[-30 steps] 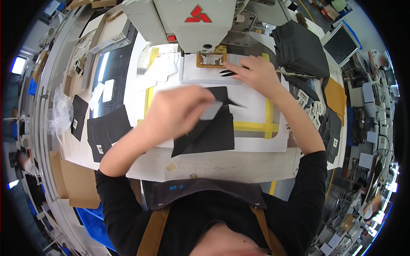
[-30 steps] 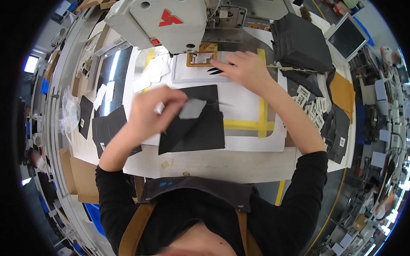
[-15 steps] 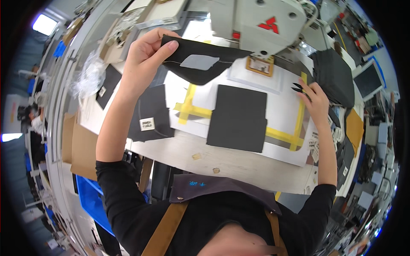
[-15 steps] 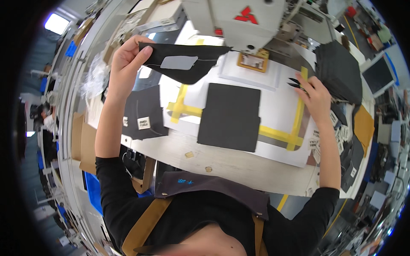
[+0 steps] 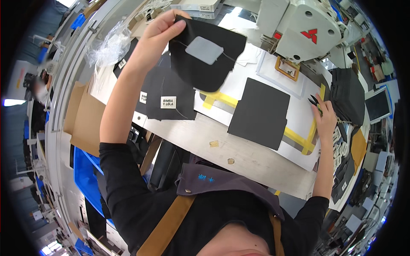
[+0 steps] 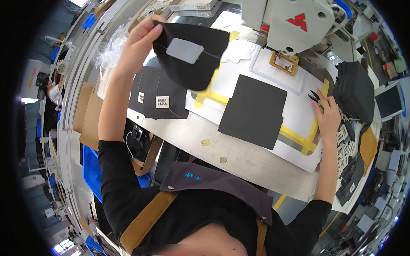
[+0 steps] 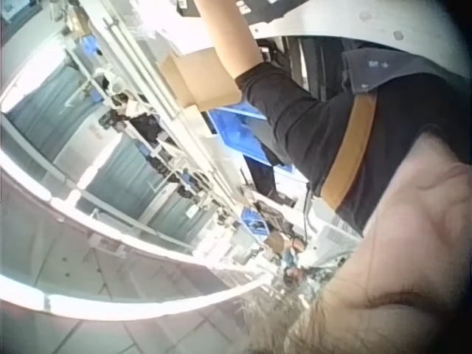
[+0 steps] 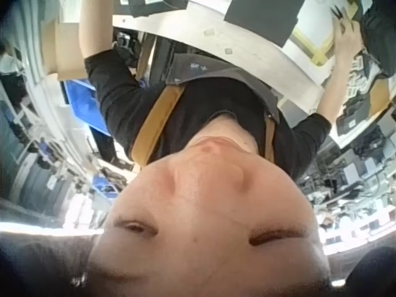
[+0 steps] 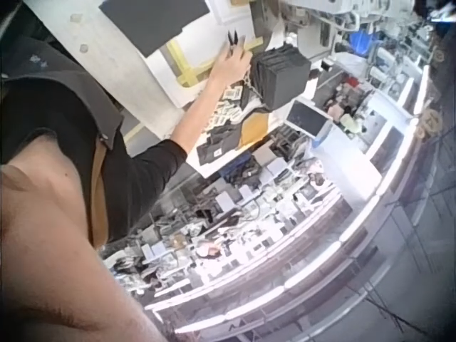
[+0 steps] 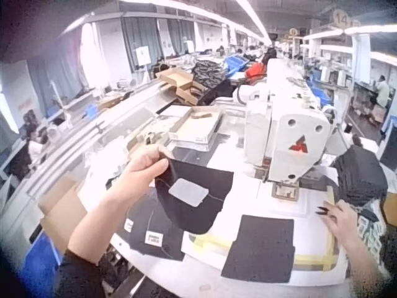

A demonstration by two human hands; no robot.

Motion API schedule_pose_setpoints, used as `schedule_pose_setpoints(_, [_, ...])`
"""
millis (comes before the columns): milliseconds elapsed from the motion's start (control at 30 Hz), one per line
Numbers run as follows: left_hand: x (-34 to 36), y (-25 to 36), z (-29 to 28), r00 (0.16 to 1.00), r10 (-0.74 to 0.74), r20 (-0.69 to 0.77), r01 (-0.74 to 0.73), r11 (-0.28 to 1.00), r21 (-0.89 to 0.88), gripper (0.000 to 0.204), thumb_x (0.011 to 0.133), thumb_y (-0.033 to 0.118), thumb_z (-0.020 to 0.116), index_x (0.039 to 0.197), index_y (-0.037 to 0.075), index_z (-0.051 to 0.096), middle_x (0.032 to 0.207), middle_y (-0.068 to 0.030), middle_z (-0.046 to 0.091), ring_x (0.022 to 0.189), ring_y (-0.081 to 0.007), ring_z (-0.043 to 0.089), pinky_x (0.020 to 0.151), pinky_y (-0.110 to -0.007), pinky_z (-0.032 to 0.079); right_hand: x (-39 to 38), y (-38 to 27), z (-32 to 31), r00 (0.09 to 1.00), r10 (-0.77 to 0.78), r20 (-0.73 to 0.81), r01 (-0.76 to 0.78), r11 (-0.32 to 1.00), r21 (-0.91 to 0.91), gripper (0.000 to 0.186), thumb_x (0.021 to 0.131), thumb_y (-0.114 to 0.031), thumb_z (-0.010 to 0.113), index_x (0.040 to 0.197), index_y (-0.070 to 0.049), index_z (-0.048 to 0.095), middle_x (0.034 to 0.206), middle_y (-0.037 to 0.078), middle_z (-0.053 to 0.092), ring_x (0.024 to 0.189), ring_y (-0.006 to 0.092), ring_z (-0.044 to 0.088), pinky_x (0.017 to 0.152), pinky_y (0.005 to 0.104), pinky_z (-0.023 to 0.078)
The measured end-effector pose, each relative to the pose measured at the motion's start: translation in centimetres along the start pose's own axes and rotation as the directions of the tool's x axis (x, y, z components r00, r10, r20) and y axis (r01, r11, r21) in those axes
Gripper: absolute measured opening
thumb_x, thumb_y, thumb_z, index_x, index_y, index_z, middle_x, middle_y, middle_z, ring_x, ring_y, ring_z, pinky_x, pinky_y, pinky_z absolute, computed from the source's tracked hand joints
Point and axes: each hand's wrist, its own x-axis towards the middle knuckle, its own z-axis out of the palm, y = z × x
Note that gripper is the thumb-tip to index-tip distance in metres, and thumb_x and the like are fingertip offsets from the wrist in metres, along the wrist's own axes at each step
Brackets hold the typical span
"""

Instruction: Sewing small white labels onto black leather squares using an industrial sewing machine.

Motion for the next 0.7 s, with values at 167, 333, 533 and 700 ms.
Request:
schedule_pose_setpoints(167, [-4.9,1.9,-4.9,0.918,0.325,0.228,-0.36,0.923,0.138,0.015,0.094,-0.001,0.045,0.1,0.005,0.057,0.124,-0.019,0.063,0.136,-0.0277,0.042,0.113,-0.044,0.028,-1.5,0.2,-0.3,1.0,0.024,0.018,-0.024,1.0,-0.006,0.038,0.09,-0.021,0.067,0.127,-0.017,0.064,0.084,0.005,0.048,0.071,0.0206,0.053,0.064,0.0307,0.045])
schedule_pose_setpoints(333, [-13.1,0.6,-6.4,0.96,-0.25,0.125,0.056,0.61,0.79,0.026,0.07,0.002,0.067,0.095,0.01,0.064,0.137,-0.0101,0.058,0.14,-0.0306,0.035,0.115,-0.047,0.021,-2.2,-0.1,-0.6,1.0,-0.004,-0.012,0.005,1.0,0.017,0.036,0.091,-0.02,0.066,0.127,-0.016,0.064,0.084,0.005,0.048,0.071,0.0202,0.053,0.063,0.0302,0.045])
schedule_pose_setpoints(533, [-20.0,-3.8,-1.9,0.856,-0.395,-0.334,0.463,0.295,0.836,0.116,0.058,0.049,0.086,0.153,0.019,0.025,0.15,-0.0227,0.036,0.142,-0.0378,0.029,0.114,-0.053,0.016,-2.5,-1.2,-1.1,0.999,0.037,0.015,-0.037,0.999,0.037,0.035,0.092,-0.02,0.065,0.126,-0.014,0.065,0.085,0.006,0.048,0.071,0.0207,0.053,0.065,0.0303,0.044])
schedule_pose_setpoints(700, [-20.4,-10.7,-2.2,0.69,-0.262,-0.675,0.709,0.43,0.558,0.133,0.056,0.059,0.085,0.153,0.001,0.014,0.146,-0.024,0.04,0.137,-0.0376,0.035,0.112,-0.052,0.018,-3.5,-1.8,-0.8,0.993,0.099,0.069,-0.103,0.993,0.055,0.036,0.091,-0.021,0.066,0.126,-0.013,0.064,0.088,0.008,0.051,0.079,0.0228,0.055,0.071,0.0327,0.044])
